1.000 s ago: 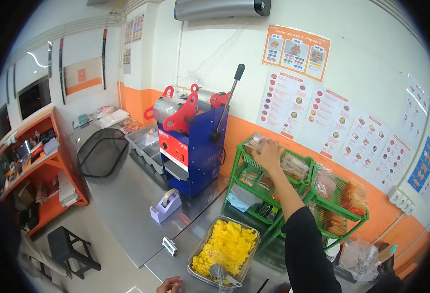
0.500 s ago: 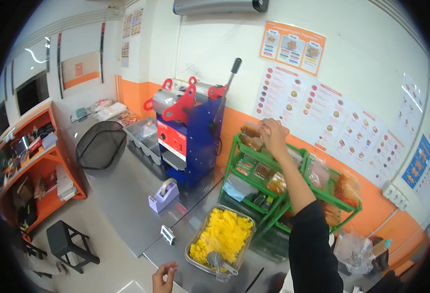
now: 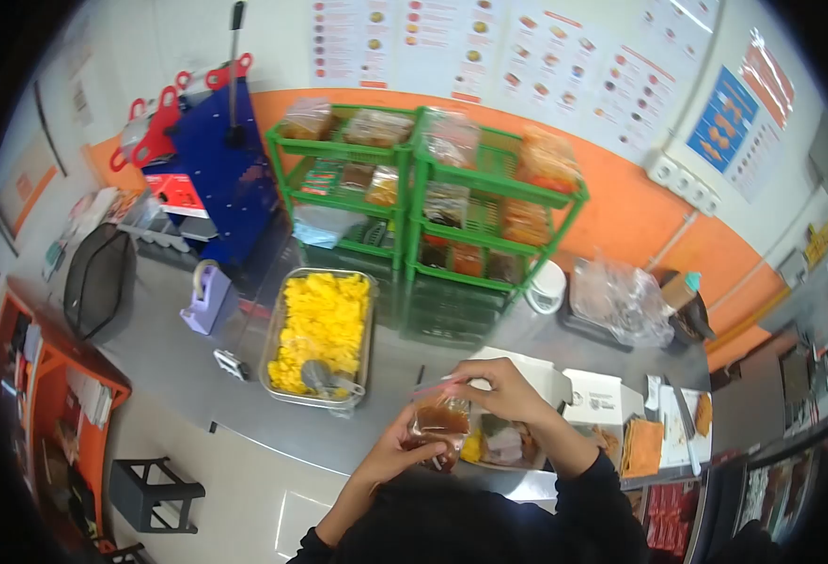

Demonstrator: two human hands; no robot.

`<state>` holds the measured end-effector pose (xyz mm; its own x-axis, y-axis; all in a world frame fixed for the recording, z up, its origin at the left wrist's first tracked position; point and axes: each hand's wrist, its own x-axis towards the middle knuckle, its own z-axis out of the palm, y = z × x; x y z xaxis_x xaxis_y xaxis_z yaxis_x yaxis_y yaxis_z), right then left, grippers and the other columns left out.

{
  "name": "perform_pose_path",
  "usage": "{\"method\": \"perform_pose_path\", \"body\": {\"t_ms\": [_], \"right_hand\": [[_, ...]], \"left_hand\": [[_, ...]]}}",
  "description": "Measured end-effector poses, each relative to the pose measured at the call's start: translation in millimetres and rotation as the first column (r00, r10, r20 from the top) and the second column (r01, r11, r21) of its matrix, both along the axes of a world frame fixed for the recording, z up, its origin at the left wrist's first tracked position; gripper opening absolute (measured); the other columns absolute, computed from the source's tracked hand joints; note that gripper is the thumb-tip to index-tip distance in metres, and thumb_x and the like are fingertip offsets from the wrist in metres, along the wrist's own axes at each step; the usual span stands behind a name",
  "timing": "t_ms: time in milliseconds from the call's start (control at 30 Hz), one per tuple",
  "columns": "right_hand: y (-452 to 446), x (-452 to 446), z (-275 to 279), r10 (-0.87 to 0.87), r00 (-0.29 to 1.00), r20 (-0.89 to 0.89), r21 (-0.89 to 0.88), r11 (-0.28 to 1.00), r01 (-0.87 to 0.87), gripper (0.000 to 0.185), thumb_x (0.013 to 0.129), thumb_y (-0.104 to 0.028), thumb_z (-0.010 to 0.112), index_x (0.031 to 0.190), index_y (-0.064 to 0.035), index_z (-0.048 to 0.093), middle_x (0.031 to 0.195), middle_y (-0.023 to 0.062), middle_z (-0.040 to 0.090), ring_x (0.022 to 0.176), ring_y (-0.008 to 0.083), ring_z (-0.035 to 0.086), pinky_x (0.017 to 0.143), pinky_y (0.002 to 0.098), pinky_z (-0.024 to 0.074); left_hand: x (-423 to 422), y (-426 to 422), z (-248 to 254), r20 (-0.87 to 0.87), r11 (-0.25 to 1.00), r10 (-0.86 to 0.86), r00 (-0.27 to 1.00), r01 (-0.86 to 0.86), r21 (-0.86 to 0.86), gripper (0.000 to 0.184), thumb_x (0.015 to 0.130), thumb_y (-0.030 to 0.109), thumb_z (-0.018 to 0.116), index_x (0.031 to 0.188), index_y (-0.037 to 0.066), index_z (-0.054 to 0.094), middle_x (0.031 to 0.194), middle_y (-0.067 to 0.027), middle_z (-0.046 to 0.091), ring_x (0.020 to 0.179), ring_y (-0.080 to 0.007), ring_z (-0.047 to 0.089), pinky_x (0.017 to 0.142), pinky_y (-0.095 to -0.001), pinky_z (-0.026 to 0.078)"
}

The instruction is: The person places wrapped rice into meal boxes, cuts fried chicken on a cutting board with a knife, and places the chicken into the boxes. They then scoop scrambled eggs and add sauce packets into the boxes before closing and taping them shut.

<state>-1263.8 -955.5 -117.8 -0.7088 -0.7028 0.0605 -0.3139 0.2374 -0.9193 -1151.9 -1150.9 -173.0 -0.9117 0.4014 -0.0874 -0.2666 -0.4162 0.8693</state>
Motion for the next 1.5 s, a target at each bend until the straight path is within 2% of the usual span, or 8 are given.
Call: {"method": "perform_pose_path", "body": {"t_ms": [367, 467, 667, 767, 867, 1233, 1333, 1500], "right_hand": [[116, 43, -86, -0.29, 0.955, 0.06, -0.003, 0.957, 0.29, 0.013, 0.091, -0.012, 0.062, 0.101, -0.003, 0.064, 0.086, 0.0057, 0.068, 0.076, 0.0119, 0.062, 0.072, 0.0267, 0.0491], [135, 69, -85, -0.1, 0.964, -0.247, 0.322, 0.93, 0.179, 0.031, 0.083, -0.023, 0.073, 0.108, -0.0062, 0.065, 0.101, 0.0066, 0.067, 0.081, 0.017, 0.062, 0.073, 0.0303, 0.0506], [137, 131, -43, -0.278, 0.96, 0.021, 0.001, 0.961, 0.278, 0.023, 0.084, -0.014, 0.072, 0.103, -0.0045, 0.066, 0.101, 0.0067, 0.069, 0.086, 0.0177, 0.066, 0.074, 0.0294, 0.0514], [166, 141, -21, -0.284, 0.949, 0.132, 0.096, 0.957, 0.273, 0.01, 0.086, -0.007, 0.067, 0.096, -0.0029, 0.065, 0.091, 0.0057, 0.07, 0.081, 0.0163, 0.067, 0.072, 0.0269, 0.0511], [200, 138, -6, -0.398, 0.917, -0.023, 0.068, 0.915, 0.399, 0.005, 0.085, -0.004, 0.066, 0.091, -0.0045, 0.064, 0.083, 0.0063, 0.067, 0.076, 0.0183, 0.067, 0.068, 0.0292, 0.0521], [306, 132, -65, -0.427, 0.818, -0.386, 0.225, 0.816, 0.532, 0.015, 0.08, -0.01, 0.07, 0.094, -0.0046, 0.068, 0.09, 0.0102, 0.069, 0.082, 0.0269, 0.066, 0.073, 0.0348, 0.0516], [382, 114, -82, -0.864, 0.418, -0.282, 0.147, 0.392, 0.908, 0.018, 0.079, -0.013, 0.07, 0.093, -0.0015, 0.067, 0.092, 0.0111, 0.069, 0.088, 0.0278, 0.065, 0.075, 0.0364, 0.0513], [471, 40, -177, -0.79, 0.052, -0.611, 0.147, -0.048, 0.988, 0.033, 0.074, -0.02, 0.073, 0.097, 0.0011, 0.063, 0.097, 0.0158, 0.065, 0.095, 0.032, 0.062, 0.084, 0.041, 0.0484]], "left_hand": [[51, 42, -61, 0.287, 0.985, 0.17, 0.943, -0.162, -0.05, 0.033, 0.093, 0.009, 0.06, 0.123, 0.001, 0.05, 0.107, -0.0114, 0.067, 0.102, -0.0164, 0.064, 0.09, -0.0286, 0.05], [45, 63, -44, 0.128, 0.971, 0.238, 0.963, -0.235, -0.039, 0.027, 0.093, 0.01, 0.06, 0.115, 0.001, 0.048, 0.104, -0.0118, 0.068, 0.097, -0.0183, 0.066, 0.09, -0.0293, 0.05], [40, 123, -62, -0.578, 0.814, -0.152, 0.802, -0.23, -0.533, 0.043, 0.088, 0.011, 0.068, 0.121, 0.001, 0.043, 0.13, -0.0159, 0.04, 0.116, -0.0241, 0.055, 0.096, -0.0323, 0.046], [44, 144, -58, -0.519, 0.859, -0.248, 0.818, -0.063, -0.509, 0.071, 0.086, 0.009, 0.07, 0.136, 0.0, 0.021, 0.135, -0.0136, 0.039, 0.122, -0.022, 0.052, 0.1, -0.0368, 0.042], [38, 142, -25, -0.434, 0.902, -0.108, 0.894, -0.095, -0.421, 0.037, 0.089, 0.016, 0.067, 0.119, -0.001, 0.054, 0.108, -0.0133, 0.068, 0.115, -0.0233, 0.057, 0.102, -0.0374, 0.039], [22, 111, -29, -0.358, 0.825, 0.117, 0.926, -0.292, -0.484, 0.019, 0.093, 0.008, 0.057, 0.11, -0.001, 0.058, 0.105, -0.0111, 0.068, 0.097, -0.0172, 0.064, 0.089, -0.0302, 0.048], [33, 114, -30, -0.355, 0.796, 0.163, 0.921, -0.335, -0.503, 0.012, 0.093, 0.008, 0.058, 0.101, -0.001, 0.062, 0.097, -0.0103, 0.069, 0.096, -0.0169, 0.064, 0.089, -0.0298, 0.048], [53, 113, -34, -0.357, 0.737, 0.272, 0.894, -0.432, -0.52, 0.016, 0.096, 0.01, 0.054, 0.091, -0.001, 0.065, 0.095, -0.0104, 0.068, 0.091, -0.0145, 0.062, 0.085, -0.0283, 0.047]]}}
